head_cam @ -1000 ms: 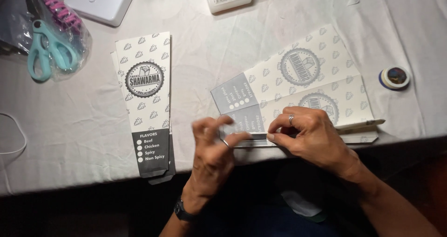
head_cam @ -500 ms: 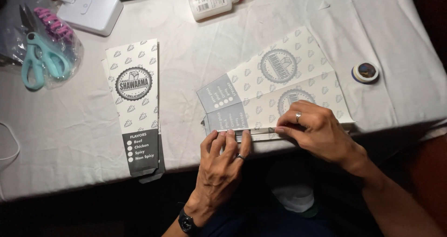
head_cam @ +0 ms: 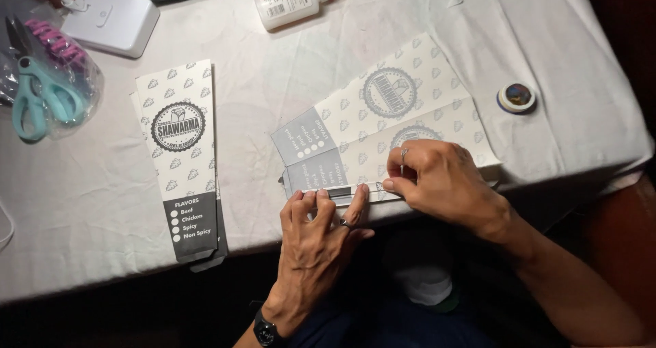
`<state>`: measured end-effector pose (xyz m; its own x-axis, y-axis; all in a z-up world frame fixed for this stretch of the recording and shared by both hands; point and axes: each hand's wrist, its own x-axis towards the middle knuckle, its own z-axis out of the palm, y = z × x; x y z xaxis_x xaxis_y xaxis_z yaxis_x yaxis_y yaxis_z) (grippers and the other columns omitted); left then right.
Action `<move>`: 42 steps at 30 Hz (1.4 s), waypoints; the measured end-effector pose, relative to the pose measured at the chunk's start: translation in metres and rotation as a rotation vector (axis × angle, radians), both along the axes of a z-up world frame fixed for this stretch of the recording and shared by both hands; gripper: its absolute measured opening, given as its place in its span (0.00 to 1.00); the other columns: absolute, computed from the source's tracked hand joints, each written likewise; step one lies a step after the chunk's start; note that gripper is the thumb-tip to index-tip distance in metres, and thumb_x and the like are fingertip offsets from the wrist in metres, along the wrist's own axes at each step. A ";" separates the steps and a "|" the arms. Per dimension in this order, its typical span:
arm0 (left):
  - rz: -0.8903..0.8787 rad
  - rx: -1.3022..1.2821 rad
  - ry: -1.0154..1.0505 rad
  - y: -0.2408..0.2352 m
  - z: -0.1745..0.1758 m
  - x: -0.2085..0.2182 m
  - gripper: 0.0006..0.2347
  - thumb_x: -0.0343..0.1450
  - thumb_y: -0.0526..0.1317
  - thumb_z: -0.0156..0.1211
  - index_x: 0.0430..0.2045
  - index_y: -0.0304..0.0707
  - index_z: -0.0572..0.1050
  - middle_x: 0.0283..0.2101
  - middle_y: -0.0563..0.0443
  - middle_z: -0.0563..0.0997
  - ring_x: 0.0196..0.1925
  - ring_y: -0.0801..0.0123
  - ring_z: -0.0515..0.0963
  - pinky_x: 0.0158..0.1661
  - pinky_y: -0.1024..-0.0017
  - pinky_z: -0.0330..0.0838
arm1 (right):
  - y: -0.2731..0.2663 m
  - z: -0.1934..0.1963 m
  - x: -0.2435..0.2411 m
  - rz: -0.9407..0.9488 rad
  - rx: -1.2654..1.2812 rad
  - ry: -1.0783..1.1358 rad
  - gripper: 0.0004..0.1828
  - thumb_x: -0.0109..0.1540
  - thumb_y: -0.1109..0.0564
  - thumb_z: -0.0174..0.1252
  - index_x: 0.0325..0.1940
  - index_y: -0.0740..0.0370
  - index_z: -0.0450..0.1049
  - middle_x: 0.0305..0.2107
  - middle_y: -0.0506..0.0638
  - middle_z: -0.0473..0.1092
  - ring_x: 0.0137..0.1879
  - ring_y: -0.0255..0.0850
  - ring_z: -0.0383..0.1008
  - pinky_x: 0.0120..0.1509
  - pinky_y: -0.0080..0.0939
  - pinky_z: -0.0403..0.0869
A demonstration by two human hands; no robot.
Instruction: The person folds flat printed paper packages into a rectangular shape and secures the edges with small pieces of tape. The person repeats this process for multiple packages, stacking the finished ones on the table.
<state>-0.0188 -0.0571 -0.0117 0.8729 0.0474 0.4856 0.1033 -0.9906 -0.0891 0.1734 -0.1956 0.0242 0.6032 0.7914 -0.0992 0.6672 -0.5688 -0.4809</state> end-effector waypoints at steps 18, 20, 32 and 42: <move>0.055 0.119 0.106 -0.007 -0.009 0.001 0.40 0.66 0.80 0.49 0.70 0.66 0.60 0.47 0.40 0.68 0.46 0.52 0.71 0.54 0.51 0.73 | -0.023 0.006 0.016 -0.009 0.050 0.057 0.09 0.54 0.52 0.71 0.27 0.54 0.76 0.24 0.42 0.76 0.30 0.36 0.74 0.40 0.38 0.71; 0.066 0.136 0.121 -0.008 -0.006 0.003 0.44 0.59 0.83 0.57 0.68 0.69 0.61 0.47 0.39 0.68 0.46 0.52 0.71 0.54 0.51 0.73 | -0.013 0.018 0.014 -0.122 -0.277 0.042 0.10 0.54 0.45 0.69 0.31 0.47 0.75 0.29 0.40 0.78 0.40 0.42 0.78 0.48 0.48 0.71; 0.135 0.186 0.141 -0.015 -0.008 0.008 0.55 0.45 0.84 0.67 0.70 0.77 0.56 0.44 0.45 0.68 0.45 0.54 0.73 0.56 0.50 0.72 | -0.072 -0.008 0.020 0.065 0.503 -0.070 0.07 0.55 0.63 0.73 0.33 0.61 0.81 0.27 0.46 0.76 0.36 0.36 0.73 0.44 0.34 0.72; 0.132 0.232 0.115 -0.012 -0.013 0.012 0.54 0.47 0.86 0.65 0.70 0.77 0.56 0.47 0.40 0.66 0.42 0.56 0.69 0.53 0.53 0.74 | -0.060 -0.003 0.030 -0.071 0.189 -0.020 0.09 0.52 0.57 0.72 0.26 0.54 0.75 0.24 0.40 0.75 0.30 0.35 0.74 0.57 0.40 0.66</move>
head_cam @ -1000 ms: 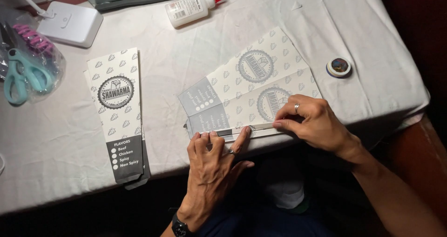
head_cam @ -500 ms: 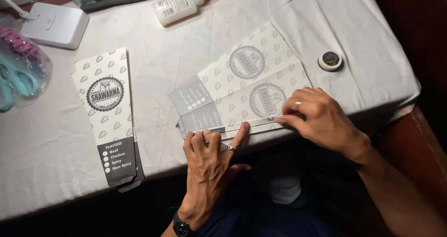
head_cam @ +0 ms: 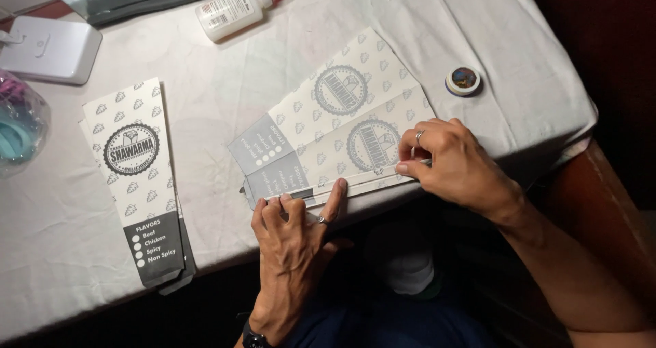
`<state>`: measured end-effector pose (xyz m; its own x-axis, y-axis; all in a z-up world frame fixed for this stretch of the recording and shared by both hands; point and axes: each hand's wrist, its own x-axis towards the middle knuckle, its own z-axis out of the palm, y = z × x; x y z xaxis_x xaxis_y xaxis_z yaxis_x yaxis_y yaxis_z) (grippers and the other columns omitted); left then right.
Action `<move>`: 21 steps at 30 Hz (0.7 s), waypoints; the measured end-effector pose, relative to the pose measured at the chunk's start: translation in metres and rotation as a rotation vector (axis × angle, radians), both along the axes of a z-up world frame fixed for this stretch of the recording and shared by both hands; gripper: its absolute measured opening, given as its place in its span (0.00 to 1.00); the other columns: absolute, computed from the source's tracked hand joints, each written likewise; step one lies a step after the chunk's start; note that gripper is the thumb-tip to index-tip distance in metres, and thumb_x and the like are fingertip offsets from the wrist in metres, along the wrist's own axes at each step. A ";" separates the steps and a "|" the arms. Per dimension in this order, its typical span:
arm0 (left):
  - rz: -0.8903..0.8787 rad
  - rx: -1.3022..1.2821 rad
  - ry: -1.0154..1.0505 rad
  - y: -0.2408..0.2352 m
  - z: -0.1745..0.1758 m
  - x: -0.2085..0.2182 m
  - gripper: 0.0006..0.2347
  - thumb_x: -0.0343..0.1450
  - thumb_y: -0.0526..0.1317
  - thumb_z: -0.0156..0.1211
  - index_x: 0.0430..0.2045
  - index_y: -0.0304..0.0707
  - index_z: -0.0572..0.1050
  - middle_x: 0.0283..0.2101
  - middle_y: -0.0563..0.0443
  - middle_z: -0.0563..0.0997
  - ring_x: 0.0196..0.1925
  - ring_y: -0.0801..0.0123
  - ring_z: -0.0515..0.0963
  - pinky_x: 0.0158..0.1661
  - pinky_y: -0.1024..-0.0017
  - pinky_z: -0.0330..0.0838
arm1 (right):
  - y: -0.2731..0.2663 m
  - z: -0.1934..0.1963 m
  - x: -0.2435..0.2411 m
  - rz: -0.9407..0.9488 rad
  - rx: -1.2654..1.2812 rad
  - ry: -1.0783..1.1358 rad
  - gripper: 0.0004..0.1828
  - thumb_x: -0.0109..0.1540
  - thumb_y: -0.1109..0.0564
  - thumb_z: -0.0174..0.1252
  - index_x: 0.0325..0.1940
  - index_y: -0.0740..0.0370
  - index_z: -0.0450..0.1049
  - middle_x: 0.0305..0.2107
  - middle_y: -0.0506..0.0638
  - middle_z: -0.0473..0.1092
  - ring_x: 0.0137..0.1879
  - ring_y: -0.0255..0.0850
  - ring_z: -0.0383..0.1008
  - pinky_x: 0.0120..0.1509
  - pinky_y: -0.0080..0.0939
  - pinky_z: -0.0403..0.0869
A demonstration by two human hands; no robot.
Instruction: The person folds flat printed paper packages into a rectangular shape and secures the edges with small pieces of tape. The person repeats this process for multiple packages, stacking the finished ones on the table.
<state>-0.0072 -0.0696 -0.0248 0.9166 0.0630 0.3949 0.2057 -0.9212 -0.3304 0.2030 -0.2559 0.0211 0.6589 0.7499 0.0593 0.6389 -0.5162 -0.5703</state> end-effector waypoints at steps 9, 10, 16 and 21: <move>-0.001 -0.064 0.022 -0.001 -0.003 -0.005 0.52 0.50 0.82 0.68 0.70 0.76 0.55 0.46 0.42 0.66 0.43 0.56 0.70 0.55 0.50 0.73 | -0.036 -0.001 0.003 -0.197 0.130 -0.018 0.11 0.52 0.62 0.76 0.33 0.59 0.79 0.35 0.46 0.72 0.35 0.33 0.73 0.45 0.30 0.75; -0.008 -0.077 0.018 -0.001 -0.002 -0.006 0.52 0.50 0.81 0.69 0.71 0.75 0.55 0.46 0.43 0.66 0.43 0.56 0.70 0.56 0.50 0.73 | -0.040 0.001 0.004 -0.195 0.151 0.019 0.09 0.53 0.65 0.73 0.33 0.60 0.80 0.35 0.46 0.75 0.38 0.33 0.75 0.48 0.29 0.75; -0.013 -0.059 0.007 -0.003 -0.002 -0.005 0.52 0.51 0.79 0.69 0.71 0.73 0.55 0.47 0.40 0.68 0.45 0.52 0.72 0.56 0.49 0.70 | -0.052 -0.008 0.048 -0.207 0.252 -0.309 0.13 0.55 0.69 0.72 0.42 0.63 0.81 0.41 0.52 0.78 0.41 0.40 0.75 0.48 0.36 0.73; -0.007 -0.144 0.011 -0.004 -0.001 -0.006 0.48 0.52 0.72 0.72 0.70 0.74 0.58 0.45 0.45 0.67 0.48 0.52 0.71 0.59 0.47 0.67 | -0.032 -0.018 0.072 -0.191 0.212 -0.495 0.14 0.56 0.60 0.79 0.41 0.65 0.82 0.48 0.65 0.79 0.57 0.52 0.78 0.56 0.47 0.76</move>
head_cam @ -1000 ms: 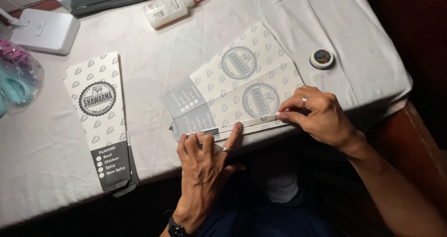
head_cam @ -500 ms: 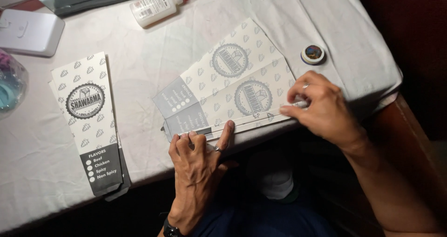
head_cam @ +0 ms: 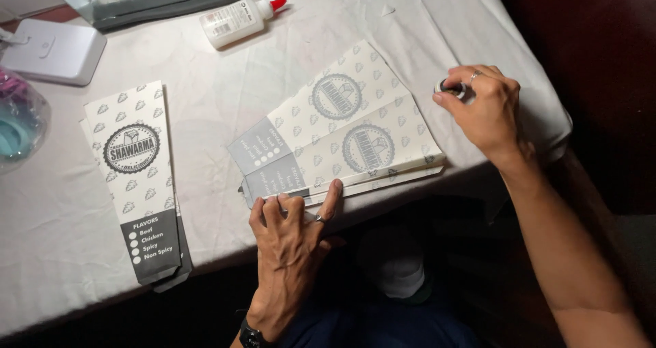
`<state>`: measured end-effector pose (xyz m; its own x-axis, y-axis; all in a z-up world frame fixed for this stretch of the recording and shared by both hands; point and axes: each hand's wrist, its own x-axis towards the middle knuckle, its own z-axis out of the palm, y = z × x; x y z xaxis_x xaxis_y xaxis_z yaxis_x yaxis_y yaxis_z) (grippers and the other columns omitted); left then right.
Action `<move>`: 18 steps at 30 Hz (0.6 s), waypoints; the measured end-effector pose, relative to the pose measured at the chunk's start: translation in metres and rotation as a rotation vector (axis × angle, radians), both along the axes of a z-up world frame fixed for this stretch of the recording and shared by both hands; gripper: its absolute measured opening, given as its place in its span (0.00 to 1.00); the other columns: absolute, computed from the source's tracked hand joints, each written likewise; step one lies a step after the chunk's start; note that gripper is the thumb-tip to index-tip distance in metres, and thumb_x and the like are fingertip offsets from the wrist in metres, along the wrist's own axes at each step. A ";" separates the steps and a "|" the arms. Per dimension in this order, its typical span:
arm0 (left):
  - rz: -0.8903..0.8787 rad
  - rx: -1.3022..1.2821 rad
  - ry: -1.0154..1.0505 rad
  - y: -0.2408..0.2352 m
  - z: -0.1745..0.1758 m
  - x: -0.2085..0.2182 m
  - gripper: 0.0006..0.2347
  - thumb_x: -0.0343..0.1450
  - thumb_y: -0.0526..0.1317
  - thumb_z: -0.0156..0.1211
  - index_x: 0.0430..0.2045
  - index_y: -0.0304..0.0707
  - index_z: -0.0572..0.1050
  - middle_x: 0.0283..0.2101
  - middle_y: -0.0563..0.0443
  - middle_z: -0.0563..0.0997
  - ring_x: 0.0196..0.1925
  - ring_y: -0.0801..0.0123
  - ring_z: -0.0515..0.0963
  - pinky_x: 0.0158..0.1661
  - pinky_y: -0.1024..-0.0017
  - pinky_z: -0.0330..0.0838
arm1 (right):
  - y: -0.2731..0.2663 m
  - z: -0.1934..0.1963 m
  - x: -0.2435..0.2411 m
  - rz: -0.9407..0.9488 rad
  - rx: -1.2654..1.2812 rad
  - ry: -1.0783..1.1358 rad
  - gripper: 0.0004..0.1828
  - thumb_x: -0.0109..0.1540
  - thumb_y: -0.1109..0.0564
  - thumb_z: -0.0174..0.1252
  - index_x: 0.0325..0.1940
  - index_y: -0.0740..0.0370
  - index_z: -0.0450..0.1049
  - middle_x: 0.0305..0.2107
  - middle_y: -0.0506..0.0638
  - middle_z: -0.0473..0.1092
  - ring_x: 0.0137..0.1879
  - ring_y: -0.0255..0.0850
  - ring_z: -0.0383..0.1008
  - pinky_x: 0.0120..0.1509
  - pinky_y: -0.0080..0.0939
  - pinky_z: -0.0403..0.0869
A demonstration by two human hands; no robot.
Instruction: The person folds flat printed paper packages into a rectangular shape and secures the edges with small pieces of tape. The person repeats this process for multiple packages, stacking the finished ones on the table.
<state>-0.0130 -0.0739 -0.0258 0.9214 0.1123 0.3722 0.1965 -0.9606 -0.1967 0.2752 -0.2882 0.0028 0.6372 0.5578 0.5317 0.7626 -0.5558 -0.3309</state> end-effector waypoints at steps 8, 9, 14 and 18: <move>-0.033 0.019 -0.054 0.002 0.003 0.000 0.47 0.52 0.73 0.72 0.69 0.75 0.60 0.46 0.42 0.67 0.46 0.52 0.71 0.56 0.49 0.69 | 0.052 0.014 -0.119 0.675 0.057 0.047 0.13 0.63 0.64 0.65 0.50 0.71 0.74 0.49 0.61 0.74 0.54 0.57 0.75 0.61 0.54 0.73; -0.034 0.017 -0.055 0.003 0.004 0.003 0.47 0.52 0.73 0.72 0.69 0.75 0.60 0.46 0.42 0.67 0.46 0.52 0.71 0.56 0.49 0.69 | 0.045 0.014 -0.112 0.674 0.055 0.047 0.13 0.63 0.64 0.65 0.50 0.71 0.74 0.49 0.61 0.74 0.54 0.57 0.75 0.61 0.54 0.73; -0.006 -0.029 -0.027 0.000 0.004 0.000 0.47 0.53 0.70 0.74 0.70 0.74 0.58 0.46 0.44 0.66 0.48 0.53 0.71 0.57 0.47 0.70 | -0.002 0.030 -0.098 0.456 0.056 0.157 0.14 0.56 0.68 0.70 0.46 0.70 0.78 0.46 0.59 0.78 0.52 0.48 0.78 0.62 0.43 0.76; -0.016 -0.023 -0.024 0.002 0.004 0.000 0.47 0.54 0.70 0.73 0.71 0.72 0.57 0.46 0.43 0.68 0.49 0.51 0.72 0.58 0.47 0.68 | -0.002 0.025 -0.100 0.320 0.033 0.102 0.16 0.54 0.71 0.73 0.45 0.72 0.80 0.44 0.60 0.79 0.51 0.48 0.78 0.61 0.41 0.77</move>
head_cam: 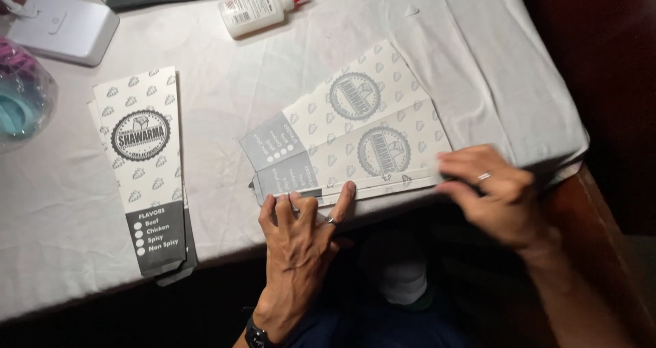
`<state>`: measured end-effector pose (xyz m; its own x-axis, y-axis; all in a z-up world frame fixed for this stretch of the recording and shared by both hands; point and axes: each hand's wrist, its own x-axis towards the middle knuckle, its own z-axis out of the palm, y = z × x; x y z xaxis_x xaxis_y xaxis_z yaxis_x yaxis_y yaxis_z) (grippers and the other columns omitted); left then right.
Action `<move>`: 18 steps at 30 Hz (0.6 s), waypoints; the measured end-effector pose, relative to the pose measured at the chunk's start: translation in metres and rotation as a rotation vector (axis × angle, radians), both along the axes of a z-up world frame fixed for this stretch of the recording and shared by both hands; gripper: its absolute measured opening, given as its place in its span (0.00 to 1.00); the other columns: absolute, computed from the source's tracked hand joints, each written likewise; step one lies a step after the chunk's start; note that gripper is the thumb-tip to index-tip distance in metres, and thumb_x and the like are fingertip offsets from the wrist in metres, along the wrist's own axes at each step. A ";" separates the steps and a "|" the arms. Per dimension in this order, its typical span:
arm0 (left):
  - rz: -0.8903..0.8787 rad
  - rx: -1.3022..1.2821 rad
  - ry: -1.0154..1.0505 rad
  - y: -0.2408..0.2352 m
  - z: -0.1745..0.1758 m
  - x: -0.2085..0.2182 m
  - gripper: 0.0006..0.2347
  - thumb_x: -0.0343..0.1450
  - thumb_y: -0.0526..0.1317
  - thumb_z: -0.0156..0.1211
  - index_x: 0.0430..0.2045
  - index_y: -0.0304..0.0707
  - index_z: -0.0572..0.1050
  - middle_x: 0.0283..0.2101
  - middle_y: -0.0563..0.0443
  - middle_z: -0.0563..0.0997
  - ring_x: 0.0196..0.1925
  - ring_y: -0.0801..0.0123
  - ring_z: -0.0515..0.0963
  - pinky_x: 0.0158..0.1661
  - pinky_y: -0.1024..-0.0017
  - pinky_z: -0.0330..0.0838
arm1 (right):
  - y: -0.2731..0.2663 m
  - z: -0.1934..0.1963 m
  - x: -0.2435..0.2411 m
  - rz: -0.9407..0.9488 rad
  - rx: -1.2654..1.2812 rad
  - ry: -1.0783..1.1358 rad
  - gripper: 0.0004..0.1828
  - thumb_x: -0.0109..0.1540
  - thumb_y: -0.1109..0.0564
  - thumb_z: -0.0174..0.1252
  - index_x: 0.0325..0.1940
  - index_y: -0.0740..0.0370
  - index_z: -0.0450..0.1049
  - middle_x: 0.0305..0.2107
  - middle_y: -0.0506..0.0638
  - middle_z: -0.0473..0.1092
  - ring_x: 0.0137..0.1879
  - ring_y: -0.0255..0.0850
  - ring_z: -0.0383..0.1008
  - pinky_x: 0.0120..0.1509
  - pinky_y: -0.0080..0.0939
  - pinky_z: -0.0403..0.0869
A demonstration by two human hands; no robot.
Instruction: The person folds flat printed paper packages into a rectangular shape and secures the edges with small pieces of tape. The person repeats this process for multiple packages, stacking the finished ones on the table.
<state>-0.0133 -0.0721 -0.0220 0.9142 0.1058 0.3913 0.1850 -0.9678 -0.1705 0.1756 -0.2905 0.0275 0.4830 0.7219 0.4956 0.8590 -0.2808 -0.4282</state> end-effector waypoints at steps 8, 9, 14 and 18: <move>-0.006 0.031 -0.037 0.001 -0.005 0.003 0.45 0.57 0.71 0.71 0.70 0.73 0.57 0.46 0.41 0.69 0.46 0.51 0.72 0.57 0.48 0.69 | 0.011 -0.019 -0.003 0.071 0.071 0.044 0.13 0.59 0.66 0.69 0.48 0.66 0.79 0.46 0.56 0.78 0.53 0.48 0.78 0.64 0.42 0.74; -0.003 0.026 -0.034 0.000 -0.006 0.000 0.45 0.57 0.71 0.71 0.70 0.73 0.57 0.46 0.41 0.69 0.46 0.51 0.72 0.57 0.48 0.69 | -0.004 -0.016 -0.001 0.074 0.066 0.047 0.13 0.59 0.66 0.69 0.48 0.66 0.79 0.46 0.56 0.78 0.53 0.48 0.78 0.64 0.42 0.74; 0.014 0.053 -0.046 0.000 -0.010 0.003 0.48 0.52 0.74 0.72 0.69 0.75 0.57 0.47 0.41 0.68 0.47 0.51 0.73 0.55 0.47 0.70 | 0.002 -0.021 -0.011 0.054 0.122 -0.062 0.12 0.59 0.70 0.68 0.45 0.69 0.77 0.45 0.59 0.77 0.53 0.53 0.77 0.64 0.49 0.74; -0.003 0.061 -0.068 -0.001 -0.005 0.002 0.44 0.56 0.72 0.71 0.68 0.75 0.60 0.46 0.40 0.69 0.47 0.51 0.73 0.54 0.47 0.71 | 0.053 -0.017 -0.033 0.253 0.178 0.010 0.10 0.63 0.68 0.64 0.47 0.74 0.75 0.49 0.63 0.74 0.53 0.56 0.76 0.62 0.52 0.75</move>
<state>-0.0111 -0.0735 -0.0267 0.8853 0.0772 0.4585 0.1954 -0.9566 -0.2161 0.1426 -0.2378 0.0107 0.3044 0.7221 0.6212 0.8876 0.0217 -0.4600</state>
